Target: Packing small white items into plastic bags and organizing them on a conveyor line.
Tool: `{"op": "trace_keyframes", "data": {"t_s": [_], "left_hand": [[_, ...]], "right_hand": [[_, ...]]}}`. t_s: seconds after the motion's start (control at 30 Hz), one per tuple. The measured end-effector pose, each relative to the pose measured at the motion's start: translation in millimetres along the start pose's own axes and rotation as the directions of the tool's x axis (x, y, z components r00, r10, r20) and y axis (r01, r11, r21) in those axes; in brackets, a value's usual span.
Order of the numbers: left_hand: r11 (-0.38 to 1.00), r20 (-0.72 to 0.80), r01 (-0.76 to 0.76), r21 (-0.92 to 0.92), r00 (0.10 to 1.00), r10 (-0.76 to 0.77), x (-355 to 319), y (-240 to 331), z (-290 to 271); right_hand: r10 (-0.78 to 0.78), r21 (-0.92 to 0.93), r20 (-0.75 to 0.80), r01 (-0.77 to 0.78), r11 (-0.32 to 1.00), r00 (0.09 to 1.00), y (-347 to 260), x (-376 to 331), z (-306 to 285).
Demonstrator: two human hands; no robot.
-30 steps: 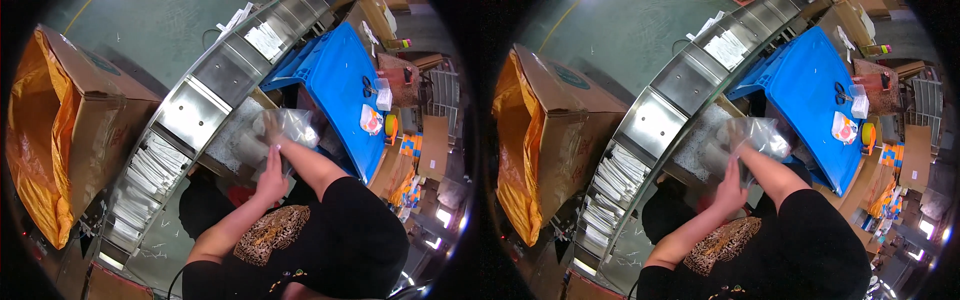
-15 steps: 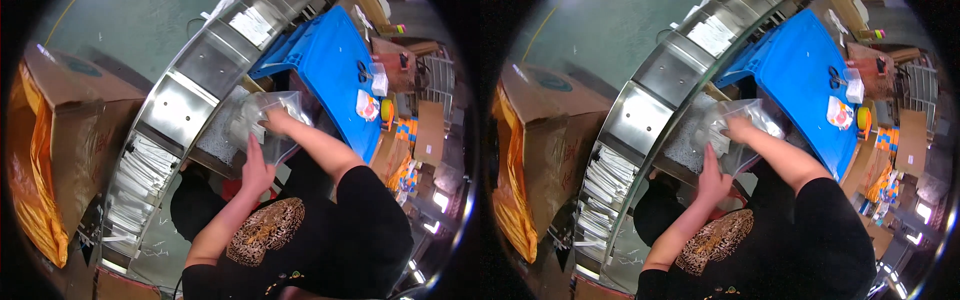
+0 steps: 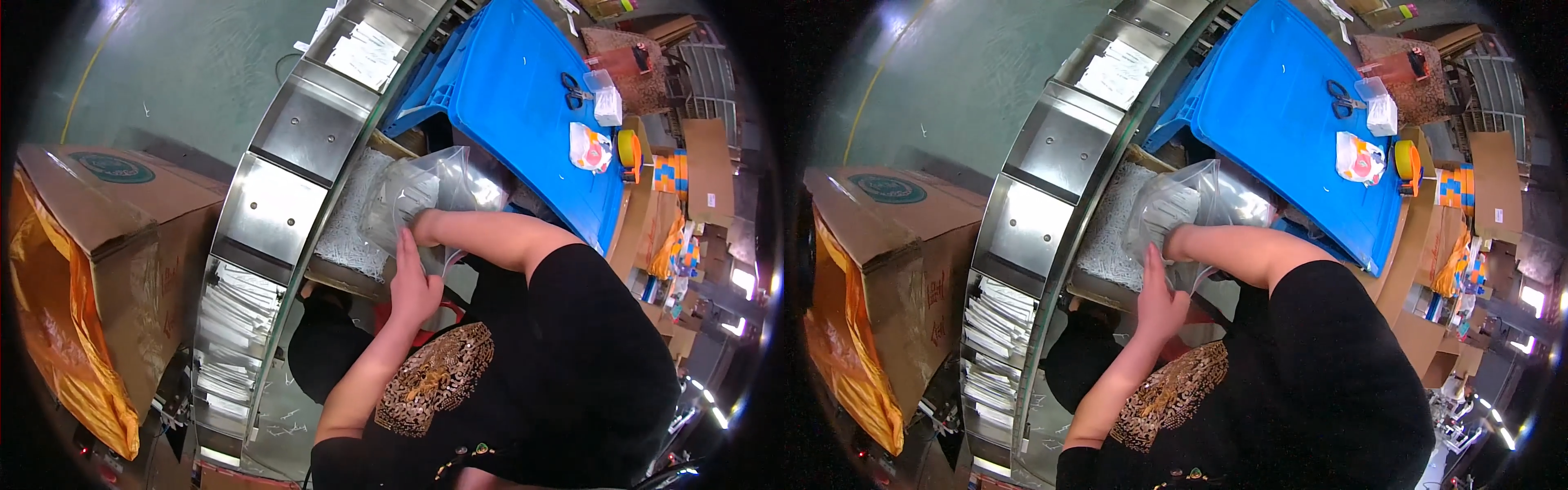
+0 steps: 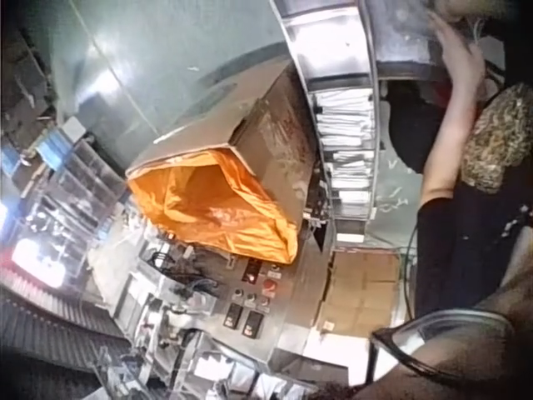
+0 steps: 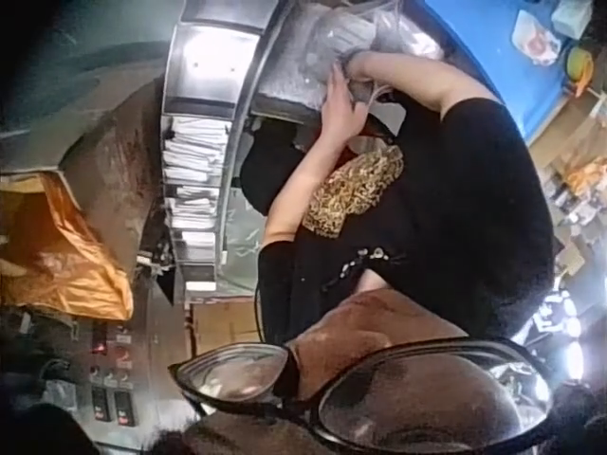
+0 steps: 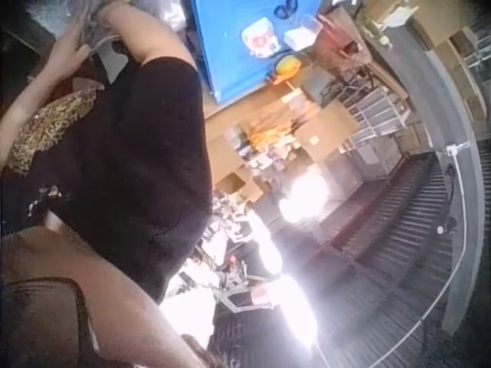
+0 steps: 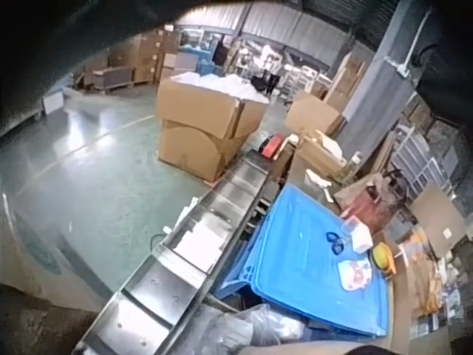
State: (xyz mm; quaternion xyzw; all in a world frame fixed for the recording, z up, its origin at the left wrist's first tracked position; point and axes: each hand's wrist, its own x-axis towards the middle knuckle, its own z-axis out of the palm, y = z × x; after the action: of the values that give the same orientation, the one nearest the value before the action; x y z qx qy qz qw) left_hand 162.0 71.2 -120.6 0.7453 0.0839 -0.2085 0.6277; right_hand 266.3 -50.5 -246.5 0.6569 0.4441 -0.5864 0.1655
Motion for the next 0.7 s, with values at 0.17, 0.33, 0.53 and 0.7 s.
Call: {"op": "trace_keyframes", "data": {"t_s": [0.17,0.33,0.53,0.7], "left_hand": [[0.999,0.011,0.044,-0.004,0.999,-0.044,-2,-2,-7],[0.999,0.034,0.035,-0.004,0.999,-0.035,-3,1,-5],[0.999,-0.05,-0.046,-0.013,0.998,0.045,0,0,-3],[0.998,-0.015,-0.008,0.063,1.0,0.009,-7,-4,-10]], "right_hand": [[-0.112,-0.054,0.007,0.113,0.992,0.994,-8,-27,-24],[0.064,0.988,0.092,-0.099,0.118,0.994,21,-9,-22],[0.186,0.722,-0.439,0.221,0.655,0.879,48,33,6],[-0.127,0.665,-0.096,0.158,0.73,0.987,22,-83,-57]]}}
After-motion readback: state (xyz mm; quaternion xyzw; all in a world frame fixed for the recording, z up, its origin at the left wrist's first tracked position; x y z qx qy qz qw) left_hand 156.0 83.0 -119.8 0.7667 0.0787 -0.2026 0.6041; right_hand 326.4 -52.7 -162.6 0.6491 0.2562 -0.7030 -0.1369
